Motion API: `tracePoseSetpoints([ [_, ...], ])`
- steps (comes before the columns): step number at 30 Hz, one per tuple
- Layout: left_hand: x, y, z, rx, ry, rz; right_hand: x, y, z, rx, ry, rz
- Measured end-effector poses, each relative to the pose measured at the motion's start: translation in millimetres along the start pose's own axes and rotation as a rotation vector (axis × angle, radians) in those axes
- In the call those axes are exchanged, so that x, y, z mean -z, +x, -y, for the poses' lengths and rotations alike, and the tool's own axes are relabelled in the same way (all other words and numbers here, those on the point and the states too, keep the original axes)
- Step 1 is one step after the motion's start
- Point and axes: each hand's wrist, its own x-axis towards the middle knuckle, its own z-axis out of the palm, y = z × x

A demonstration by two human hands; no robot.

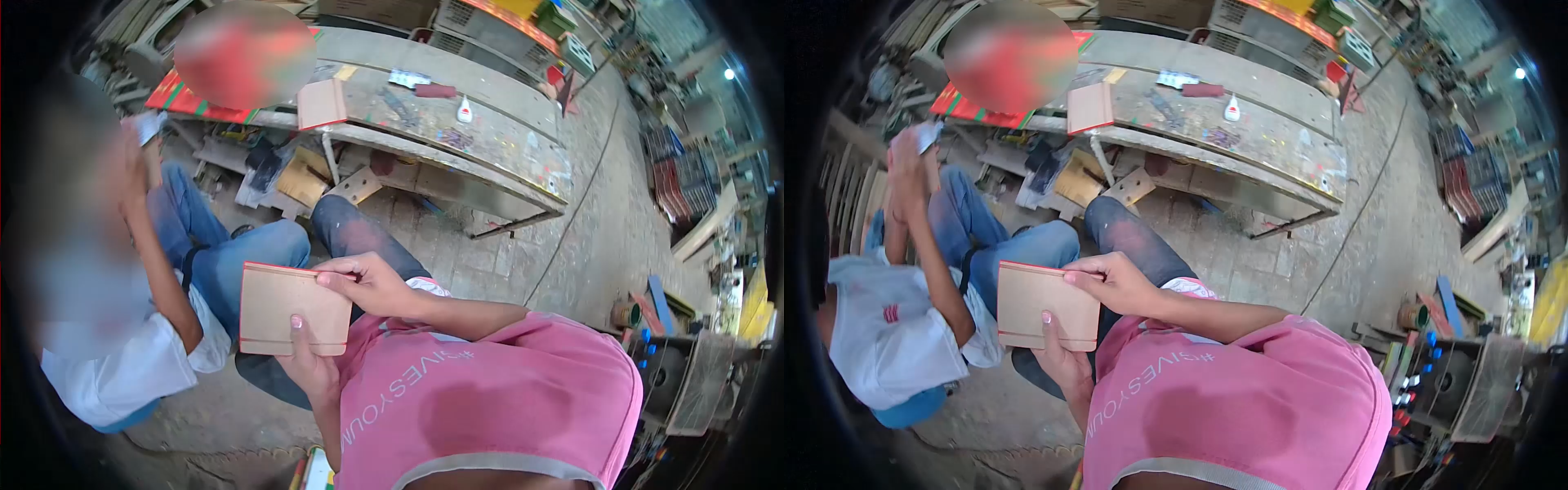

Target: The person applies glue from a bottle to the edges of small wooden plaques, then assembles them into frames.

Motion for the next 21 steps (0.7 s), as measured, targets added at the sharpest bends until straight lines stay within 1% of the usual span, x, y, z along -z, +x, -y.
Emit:
tracePoseSetpoints([
  [2,-8,0,2,0.004,0.013,0.036,4,-1,-2,-0.149,0.185,-0.063],
  [3,-10,0,6,0.007,0.022,0.037,11,0,-5,-0.143,0.189,-0.068],
  [5,-14,0,14,-0.002,0.039,0.035,39,4,-9,-0.049,0.159,0.081],
  [6,-16,-1,18,0.009,0.047,0.028,61,6,-9,0.030,-0.014,0.187],
  [7,-18,-2,21,0.019,0.051,0.022,86,12,-4,0.103,-0.083,0.257],
  [8,-21,-3,19,0.030,0.009,0.000,108,17,11,-0.082,0.110,0.152],
  [9,-17,0,19,0.017,0.011,-0.001,139,28,15,-0.027,-0.216,-0.120],
  [10,-8,2,19,0.013,0.008,-0.015,178,41,3,-0.124,-0.392,-0.446],
  [11,0,4,18,0.013,0.006,-0.033,241,58,-36,-0.056,-0.766,-0.837],
  [12,4,5,17,0.017,0.012,-0.114,288,69,-48,-0.116,-0.779,-1.100],
  [13,11,6,18,0.008,0.010,-0.141,335,73,-74,-0.040,-1.222,-1.274],
  [14,20,9,18,0.016,0.049,-0.131,349,77,-73,-0.348,-1.320,-1.243],
  [15,30,7,17,0.020,0.095,-0.129,375,83,-93,-0.446,-1.343,-1.127],
  [16,33,6,16,0.000,0.116,-0.174,391,86,-104,-0.469,-1.402,-0.999],
  [18,38,1,12,-0.034,0.081,-0.241,413,87,-117,-0.460,-1.203,-0.932],
  [20,46,-5,12,-0.046,0.044,-0.306,403,86,-105,-0.503,-1.074,-0.912],
  [21,51,-7,14,-0.053,0.043,-0.315,399,86,-108,-0.496,-1.074,-0.901],
])
